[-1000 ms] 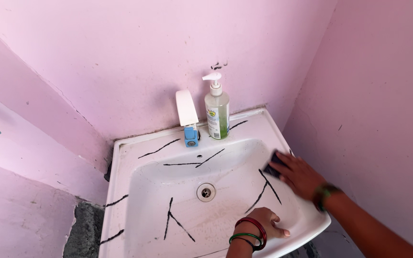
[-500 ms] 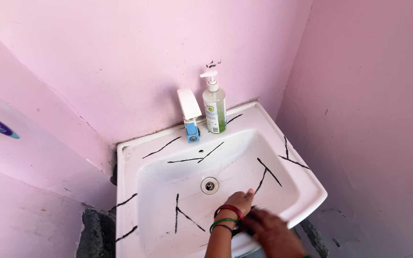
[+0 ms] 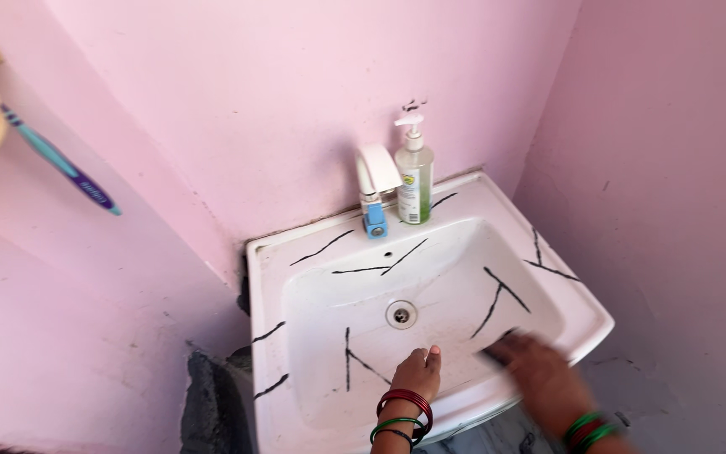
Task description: The person scrubs a white bathroom sink with a dark sponge, cleaning the basin, faucet, and surrounding wall area. They repeatedly wipe the sink surfaces and the faucet, moving the sponge around to cover different sections.
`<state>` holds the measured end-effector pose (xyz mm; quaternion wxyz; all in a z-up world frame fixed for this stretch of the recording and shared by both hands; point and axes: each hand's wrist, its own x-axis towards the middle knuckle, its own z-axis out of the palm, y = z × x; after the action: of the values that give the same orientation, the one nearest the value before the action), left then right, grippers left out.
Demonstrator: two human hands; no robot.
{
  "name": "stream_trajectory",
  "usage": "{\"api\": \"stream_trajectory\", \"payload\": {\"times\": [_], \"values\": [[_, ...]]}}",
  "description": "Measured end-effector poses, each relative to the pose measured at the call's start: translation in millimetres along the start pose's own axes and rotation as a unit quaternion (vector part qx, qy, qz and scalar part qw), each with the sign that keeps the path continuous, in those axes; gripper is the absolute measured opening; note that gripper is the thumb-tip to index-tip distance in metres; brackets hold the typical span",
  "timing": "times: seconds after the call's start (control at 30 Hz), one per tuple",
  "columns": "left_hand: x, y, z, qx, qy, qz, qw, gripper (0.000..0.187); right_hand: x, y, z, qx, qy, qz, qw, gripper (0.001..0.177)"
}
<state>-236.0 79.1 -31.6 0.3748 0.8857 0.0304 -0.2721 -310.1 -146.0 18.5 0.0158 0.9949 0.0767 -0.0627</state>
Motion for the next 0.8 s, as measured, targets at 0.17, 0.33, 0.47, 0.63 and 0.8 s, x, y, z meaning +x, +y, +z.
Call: {"api": "stream_trajectory", "payload": {"times": [0.17, 0.33, 0.47, 0.63, 0.8], "values": [[-5, -24, -12, -0.019, 0.096, 0.016, 0.995, 0.067, -2, -149, 19, 0.146, -0.063, -0.025, 0.987, 0.056], [-13, -42, -39, 0.008, 0.130, -0.003, 0.991, 0.064, -15, -139, 14, 0.213, -0.021, -0.083, 0.973, 0.062], [-24, -53, -57, -0.012, 0.097, 0.007, 0.995, 0.066, -40, -66, -11, 0.183, 0.075, -0.040, 0.979, 0.068], [-30, -65, -73, -0.015, 0.091, 0.016, 0.996, 0.066, -51, -80, -8, 0.233, 0.127, -0.003, 0.964, 0.061], [-27, -76, -84, -0.041, 0.128, 0.030, 0.990, 0.059, -36, -185, 46, 0.316, 0.154, -0.106, 0.930, 0.043]]}}
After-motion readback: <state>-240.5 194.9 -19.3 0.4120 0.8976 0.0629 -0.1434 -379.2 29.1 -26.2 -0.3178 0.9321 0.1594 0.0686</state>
